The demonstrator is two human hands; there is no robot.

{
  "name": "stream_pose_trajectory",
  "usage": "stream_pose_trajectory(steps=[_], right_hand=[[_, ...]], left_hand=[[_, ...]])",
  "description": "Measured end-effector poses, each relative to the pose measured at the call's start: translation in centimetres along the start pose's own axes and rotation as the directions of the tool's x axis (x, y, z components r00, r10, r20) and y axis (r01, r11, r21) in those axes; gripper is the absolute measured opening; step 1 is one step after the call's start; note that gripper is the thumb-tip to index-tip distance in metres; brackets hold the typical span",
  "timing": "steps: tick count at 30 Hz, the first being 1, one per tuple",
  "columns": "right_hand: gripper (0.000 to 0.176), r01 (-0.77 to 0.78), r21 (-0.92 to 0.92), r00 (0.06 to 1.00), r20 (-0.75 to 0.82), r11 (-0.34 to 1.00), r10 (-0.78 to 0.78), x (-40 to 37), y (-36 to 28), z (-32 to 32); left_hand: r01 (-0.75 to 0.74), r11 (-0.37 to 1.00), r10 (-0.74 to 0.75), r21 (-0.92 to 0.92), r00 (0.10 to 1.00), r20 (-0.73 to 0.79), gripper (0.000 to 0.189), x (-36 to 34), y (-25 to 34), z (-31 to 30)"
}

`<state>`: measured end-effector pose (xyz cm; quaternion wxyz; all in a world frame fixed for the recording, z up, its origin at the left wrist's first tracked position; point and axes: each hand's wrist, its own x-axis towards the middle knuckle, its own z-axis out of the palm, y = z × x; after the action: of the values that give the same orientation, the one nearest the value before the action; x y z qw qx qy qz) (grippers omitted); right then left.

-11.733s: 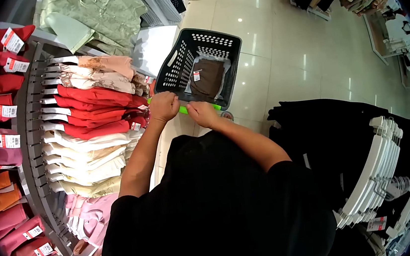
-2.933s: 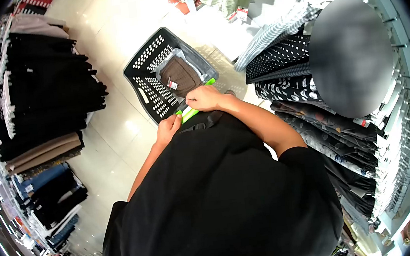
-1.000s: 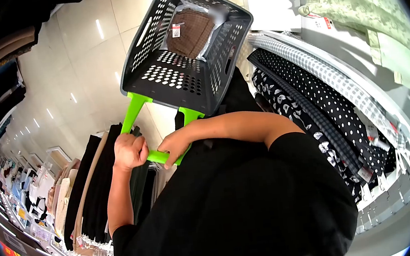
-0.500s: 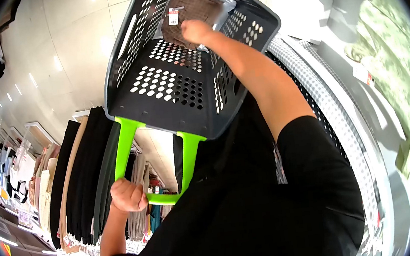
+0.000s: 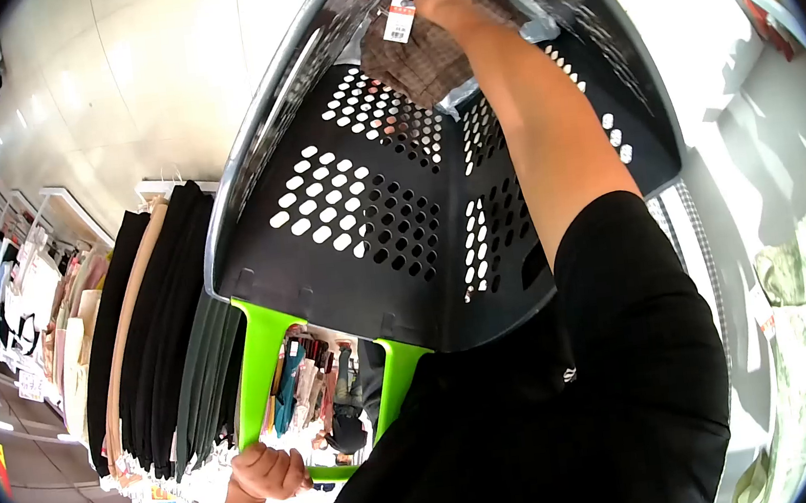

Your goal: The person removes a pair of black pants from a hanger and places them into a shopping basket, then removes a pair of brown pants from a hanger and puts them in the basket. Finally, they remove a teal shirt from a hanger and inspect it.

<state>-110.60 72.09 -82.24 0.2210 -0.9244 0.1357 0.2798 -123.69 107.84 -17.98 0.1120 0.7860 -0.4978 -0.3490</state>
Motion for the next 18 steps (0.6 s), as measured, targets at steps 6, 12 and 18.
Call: stream_pose_trajectory(steps=[6,12,18], right_hand=[[0.057,0.135,-0.126,0.99,0.06,0.983,-0.128,0.9,0.3,-1.6],[0.028,0.118,-0.133,0.991,0.072,0.984,-0.109,-4.1,-0.1,-2.0],[0.022,-0.016,0.269,0.995,0.1,0.963,-0.012,-14.6,0.1,-1.6]], left_hand=[[0.024,1.0,-0.025,0.02,0.998,0.061,0.028,0.6,0.0,-0.6],[0.02,0.999,-0.021,0.025,0.999,0.045,0.031,1.0,0.0,-1.1],[-0.035,0.999,0.035,-0.006,0.998,-0.047,0.034,1.3,-0.1,-1.4]])
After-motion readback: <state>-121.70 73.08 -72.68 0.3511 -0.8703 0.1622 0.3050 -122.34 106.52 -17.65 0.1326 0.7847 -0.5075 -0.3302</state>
